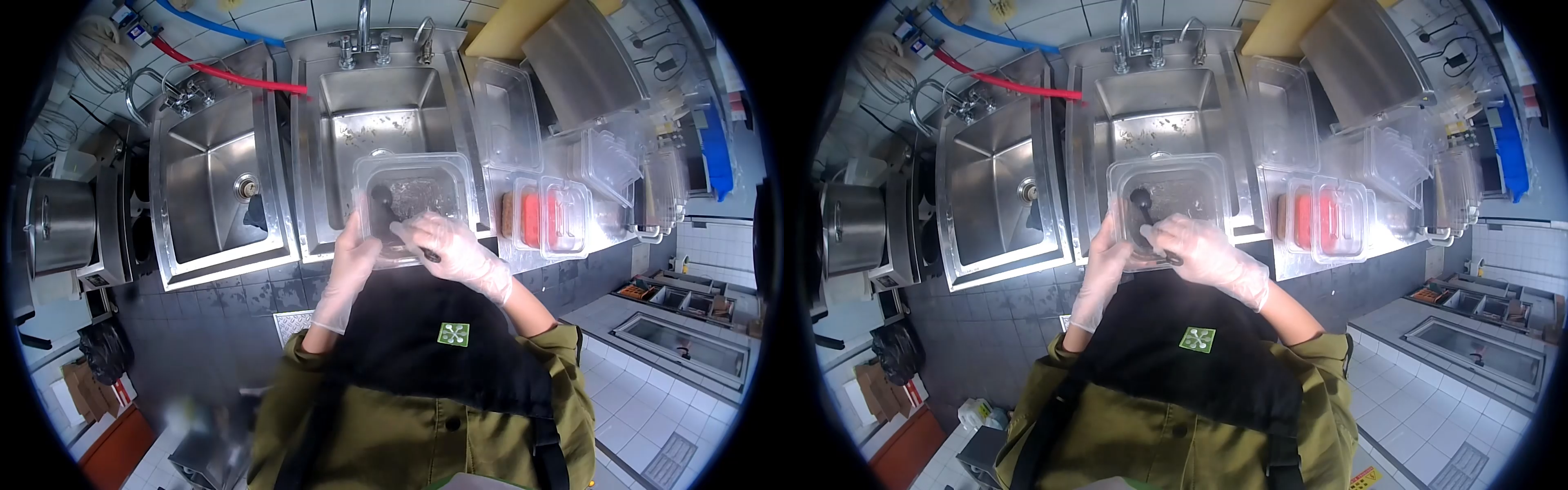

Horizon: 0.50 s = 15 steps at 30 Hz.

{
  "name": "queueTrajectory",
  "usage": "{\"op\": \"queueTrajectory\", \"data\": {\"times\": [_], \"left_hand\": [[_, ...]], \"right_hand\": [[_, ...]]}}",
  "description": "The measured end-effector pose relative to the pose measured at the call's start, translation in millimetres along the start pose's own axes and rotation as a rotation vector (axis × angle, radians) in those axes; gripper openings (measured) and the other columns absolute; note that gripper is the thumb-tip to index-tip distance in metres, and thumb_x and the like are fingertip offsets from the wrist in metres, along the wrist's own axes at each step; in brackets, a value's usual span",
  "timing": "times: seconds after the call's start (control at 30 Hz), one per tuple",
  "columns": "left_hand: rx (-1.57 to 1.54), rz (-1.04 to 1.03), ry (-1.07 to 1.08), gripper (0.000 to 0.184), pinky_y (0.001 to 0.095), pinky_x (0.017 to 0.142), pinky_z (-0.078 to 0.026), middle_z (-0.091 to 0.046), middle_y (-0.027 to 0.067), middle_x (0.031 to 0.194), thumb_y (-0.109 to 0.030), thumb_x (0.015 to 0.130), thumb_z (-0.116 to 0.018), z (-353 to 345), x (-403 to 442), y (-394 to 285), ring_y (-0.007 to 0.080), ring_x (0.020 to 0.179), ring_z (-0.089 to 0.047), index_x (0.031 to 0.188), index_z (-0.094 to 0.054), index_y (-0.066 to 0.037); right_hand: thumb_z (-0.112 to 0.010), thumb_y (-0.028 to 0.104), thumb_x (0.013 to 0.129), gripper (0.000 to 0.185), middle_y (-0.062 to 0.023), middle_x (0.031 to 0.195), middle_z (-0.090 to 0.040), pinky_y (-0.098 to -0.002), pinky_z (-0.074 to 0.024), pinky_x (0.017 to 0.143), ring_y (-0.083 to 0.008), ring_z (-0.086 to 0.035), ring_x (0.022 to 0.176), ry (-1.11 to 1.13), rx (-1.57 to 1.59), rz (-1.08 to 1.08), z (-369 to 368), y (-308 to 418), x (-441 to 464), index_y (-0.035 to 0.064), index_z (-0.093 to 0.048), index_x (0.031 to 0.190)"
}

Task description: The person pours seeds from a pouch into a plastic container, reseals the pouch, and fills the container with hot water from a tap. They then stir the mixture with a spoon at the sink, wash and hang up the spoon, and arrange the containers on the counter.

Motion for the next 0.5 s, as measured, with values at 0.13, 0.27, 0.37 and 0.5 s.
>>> {"op": "queueTrajectory", "data": {"times": [0.13, 0.27, 0.37, 0.5], "left_hand": [[-0.058, -0.005, -0.067, 0.075, 0.0271, 0.065, -0.058, -0.043, 0.0134, 0.143, 0.009, 0.083, -0.043, -2.1, -4.8, -4.9, 0.0112, 0.081, -0.062, 0.152, -0.020, -0.007], [-0.063, 0.060, -0.036, 0.075, 0.0271, 0.065, -0.058, -0.044, 0.0136, 0.143, 0.009, 0.083, -0.043, -2.7, -6.1, -4.3, 0.0106, 0.078, -0.062, 0.152, -0.019, -0.008], [-0.050, 0.059, -0.023, 0.075, 0.0270, 0.065, -0.058, -0.044, 0.0141, 0.143, 0.008, 0.084, -0.043, -5.1, -3.8, -0.8, 0.0107, 0.076, -0.062, 0.153, -0.019, -0.009], [-0.034, 0.036, -0.017, 0.074, 0.0272, 0.065, -0.058, -0.041, 0.0155, 0.145, 0.008, 0.084, -0.042, -10.4, -2.5, -5.6, 0.0125, 0.078, -0.063, 0.153, -0.019, -0.010]], "right_hand": [[-0.064, 0.005, 0.084, 0.021, -0.0090, 0.086, -0.065, -0.0363, -0.0520, 0.070, -0.0273, -0.064, 0.080, 0.096, 0.087, -0.038, 8.5, 4.2, -5.0, 0.0034, -0.067, 0.105], [-0.065, 0.005, 0.080, 0.017, -0.0093, 0.080, -0.062, -0.0375, -0.0513, 0.068, -0.0273, -0.062, 0.077, 0.122, -0.053, -0.037, 26.3, 2.7, -12.8, 0.0033, -0.065, 0.097], [-0.064, 0.003, 0.073, 0.018, -0.0069, 0.078, -0.059, -0.0373, -0.0509, 0.063, -0.0253, -0.061, 0.076, 0.028, -0.234, 0.001, 38.1, -6.3, -11.1, 0.0054, -0.062, 0.091], [-0.063, -0.001, 0.070, 0.033, -0.0064, 0.084, -0.061, -0.0367, -0.0528, 0.066, -0.0254, -0.062, 0.082, 0.001, -0.250, -0.036, 31.4, -11.5, -6.1, 0.0045, -0.063, 0.102]]}}
Point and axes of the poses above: each hand's wrist, its own x-axis towards the middle knuckle, its own z-axis out of the back of the hand, y = z × x, the point moved 4 cm from there along x, towards the middle knuckle
